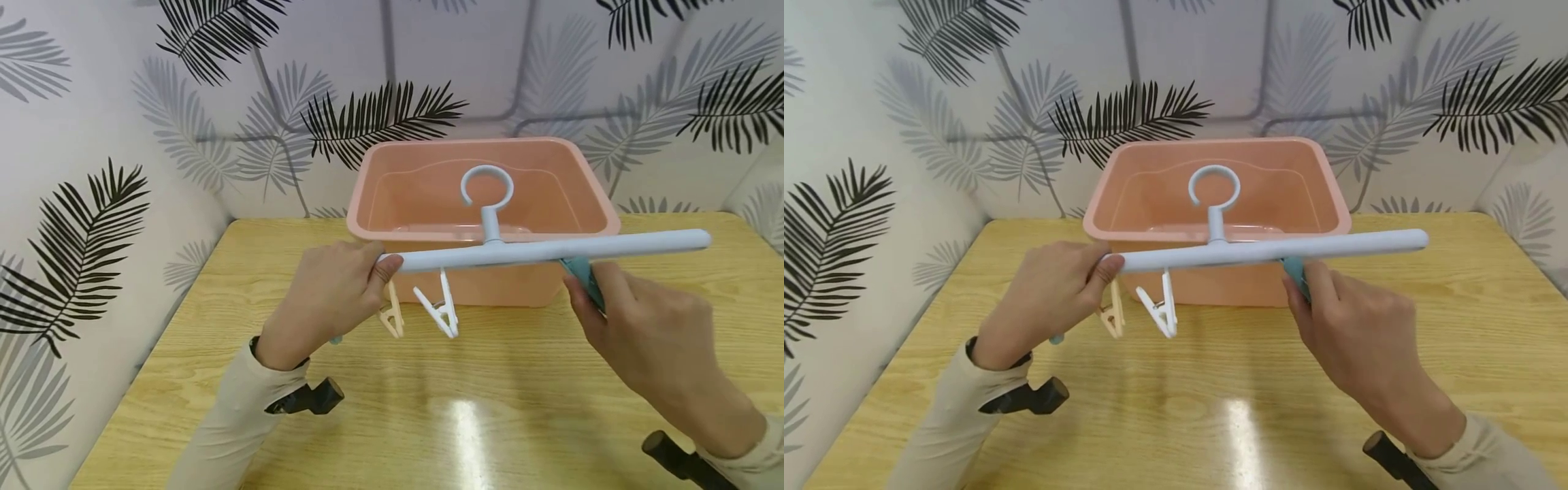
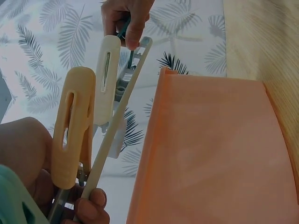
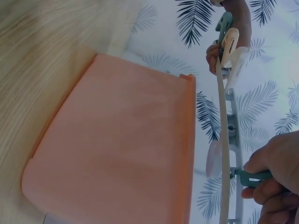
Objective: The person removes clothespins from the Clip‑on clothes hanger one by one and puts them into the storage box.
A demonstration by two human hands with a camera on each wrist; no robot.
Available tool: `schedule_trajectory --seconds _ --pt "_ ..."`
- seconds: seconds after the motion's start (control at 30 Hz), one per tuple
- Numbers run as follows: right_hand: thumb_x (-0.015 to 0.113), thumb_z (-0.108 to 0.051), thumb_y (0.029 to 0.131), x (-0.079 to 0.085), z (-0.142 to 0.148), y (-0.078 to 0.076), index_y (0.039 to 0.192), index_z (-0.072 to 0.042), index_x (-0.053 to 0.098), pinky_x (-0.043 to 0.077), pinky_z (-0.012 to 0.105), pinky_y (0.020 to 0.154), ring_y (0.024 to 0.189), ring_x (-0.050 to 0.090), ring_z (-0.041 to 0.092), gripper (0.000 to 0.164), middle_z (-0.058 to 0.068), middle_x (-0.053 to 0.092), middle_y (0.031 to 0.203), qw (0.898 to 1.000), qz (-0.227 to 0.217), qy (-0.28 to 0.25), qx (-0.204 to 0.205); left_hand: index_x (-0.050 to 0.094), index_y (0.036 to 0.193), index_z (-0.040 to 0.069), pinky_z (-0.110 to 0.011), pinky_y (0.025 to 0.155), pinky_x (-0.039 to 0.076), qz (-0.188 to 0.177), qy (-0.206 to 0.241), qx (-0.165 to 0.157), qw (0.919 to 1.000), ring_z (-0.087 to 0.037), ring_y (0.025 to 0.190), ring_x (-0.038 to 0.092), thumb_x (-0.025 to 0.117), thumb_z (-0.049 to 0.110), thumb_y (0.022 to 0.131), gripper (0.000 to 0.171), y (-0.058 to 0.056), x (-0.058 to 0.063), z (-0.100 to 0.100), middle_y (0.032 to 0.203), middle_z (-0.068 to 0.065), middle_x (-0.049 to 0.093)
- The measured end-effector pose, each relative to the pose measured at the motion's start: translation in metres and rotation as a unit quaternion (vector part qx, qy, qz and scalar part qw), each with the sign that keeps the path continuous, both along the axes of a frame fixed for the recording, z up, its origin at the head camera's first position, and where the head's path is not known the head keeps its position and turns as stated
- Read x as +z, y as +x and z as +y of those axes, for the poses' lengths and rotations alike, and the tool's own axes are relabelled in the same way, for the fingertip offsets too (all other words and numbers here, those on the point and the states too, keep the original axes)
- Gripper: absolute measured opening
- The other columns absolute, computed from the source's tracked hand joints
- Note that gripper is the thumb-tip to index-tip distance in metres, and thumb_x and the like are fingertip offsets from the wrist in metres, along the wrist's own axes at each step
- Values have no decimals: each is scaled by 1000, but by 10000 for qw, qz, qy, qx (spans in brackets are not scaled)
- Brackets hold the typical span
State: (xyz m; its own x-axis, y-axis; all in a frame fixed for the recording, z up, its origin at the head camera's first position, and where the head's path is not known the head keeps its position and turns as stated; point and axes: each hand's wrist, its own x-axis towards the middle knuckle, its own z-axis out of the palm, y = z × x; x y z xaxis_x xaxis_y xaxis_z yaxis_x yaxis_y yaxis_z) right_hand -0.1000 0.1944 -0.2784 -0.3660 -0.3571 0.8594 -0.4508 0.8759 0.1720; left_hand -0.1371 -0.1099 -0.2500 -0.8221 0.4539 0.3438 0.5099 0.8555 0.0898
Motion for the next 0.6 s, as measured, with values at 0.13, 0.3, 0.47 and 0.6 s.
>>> schedule_trajectory --seconds 0.13,0.3,0.47,0.6 --pt "43 -32 102 -2 -2 0 67 -2 41 9 24 36 38 13 8 46 -3 21 48 9997 216 11 80 48 71 15 -31 43 33 23 23 56 10000 -15 51 43 45 33 101 35 1 1 2 57 3 42" --pt "43 -29 102 -2 -2 -5 67 -2 39 8 24 37 38 13 9 45 -1 21 49 9982 521 144 270 46 66 17 -30 42 32 -41 236 176 9996 -14 47 40 48 33 100 38 5 1 4 54 4 40" --pt "40 -34 103 0 7 -6 72 0 43 12 24 35 37 19 9 46 -1 24 48 9989 155 233 373 44 63 18 -30 40 30 4 297 183 9994 -13 46 38 49 33 99 39 6 0 4 53 5 38" --pt "35 -40 104 -1 17 -7 85 4 50 23 29 30 35 34 12 51 2 37 46 9974 -489 120 516 43 63 17 -30 38 28 384 293 171 9987 -14 43 36 50 33 98 40 5 -2 6 51 6 33"
